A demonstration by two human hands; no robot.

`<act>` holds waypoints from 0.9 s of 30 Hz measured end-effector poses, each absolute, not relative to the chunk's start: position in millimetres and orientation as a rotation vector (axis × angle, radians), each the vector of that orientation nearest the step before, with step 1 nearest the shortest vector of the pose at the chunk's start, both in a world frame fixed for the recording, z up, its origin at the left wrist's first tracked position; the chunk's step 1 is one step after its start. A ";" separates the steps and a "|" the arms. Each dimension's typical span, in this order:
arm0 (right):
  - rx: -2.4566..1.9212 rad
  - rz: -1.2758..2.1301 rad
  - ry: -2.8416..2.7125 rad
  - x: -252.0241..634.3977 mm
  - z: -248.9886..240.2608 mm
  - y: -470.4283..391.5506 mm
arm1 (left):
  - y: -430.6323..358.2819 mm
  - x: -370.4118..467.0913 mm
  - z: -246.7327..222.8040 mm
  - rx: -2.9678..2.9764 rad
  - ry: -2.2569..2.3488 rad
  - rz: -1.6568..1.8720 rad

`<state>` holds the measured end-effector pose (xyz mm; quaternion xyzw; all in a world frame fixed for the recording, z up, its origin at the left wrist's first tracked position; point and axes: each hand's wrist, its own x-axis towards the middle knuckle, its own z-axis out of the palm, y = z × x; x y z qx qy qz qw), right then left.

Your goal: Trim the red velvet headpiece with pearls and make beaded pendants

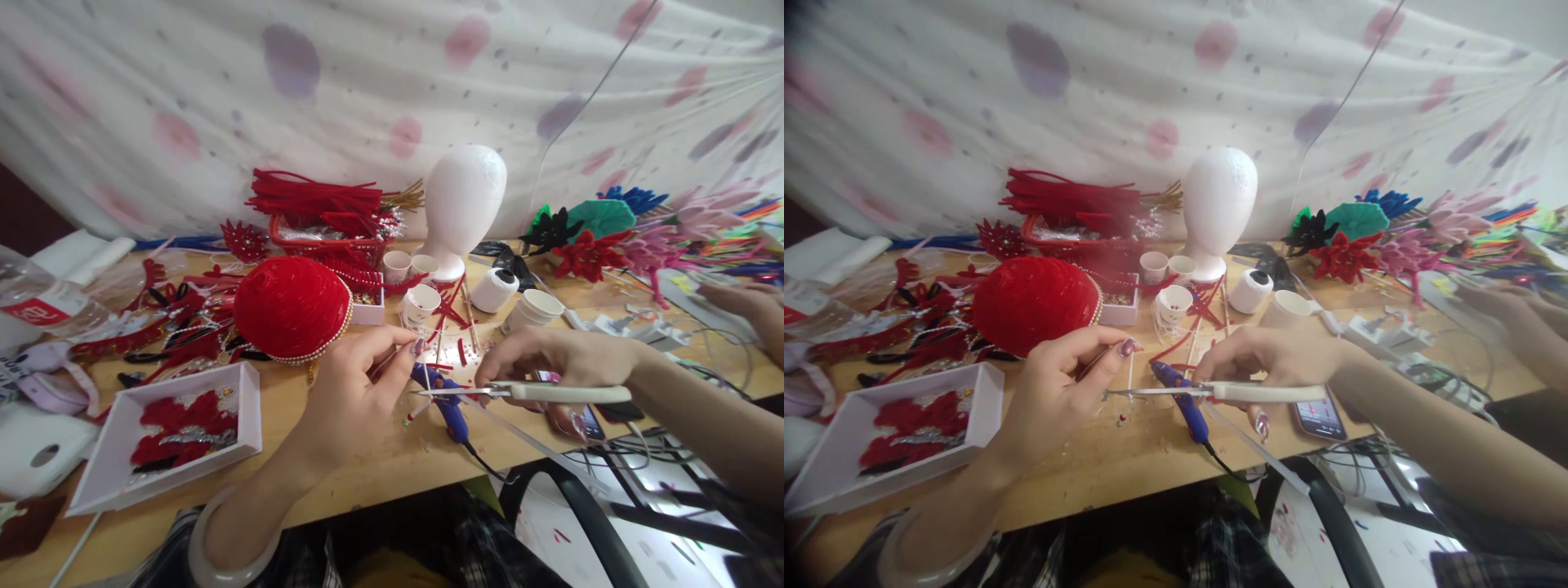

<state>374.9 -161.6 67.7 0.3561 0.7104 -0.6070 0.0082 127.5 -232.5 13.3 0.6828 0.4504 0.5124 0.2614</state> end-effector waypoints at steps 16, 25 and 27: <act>0.818 -1.898 2.253 378.6 60.9 -152.7 | -225.2 130.1 13.8 1.534 1.107 1.156; 0.946 -2.039 2.169 379.7 61.3 -156.7 | -224.2 129.1 11.8 1.514 1.132 1.139; 1.080 -2.072 2.288 384.8 64.2 -159.5 | -224.9 127.2 12.3 1.538 1.171 1.165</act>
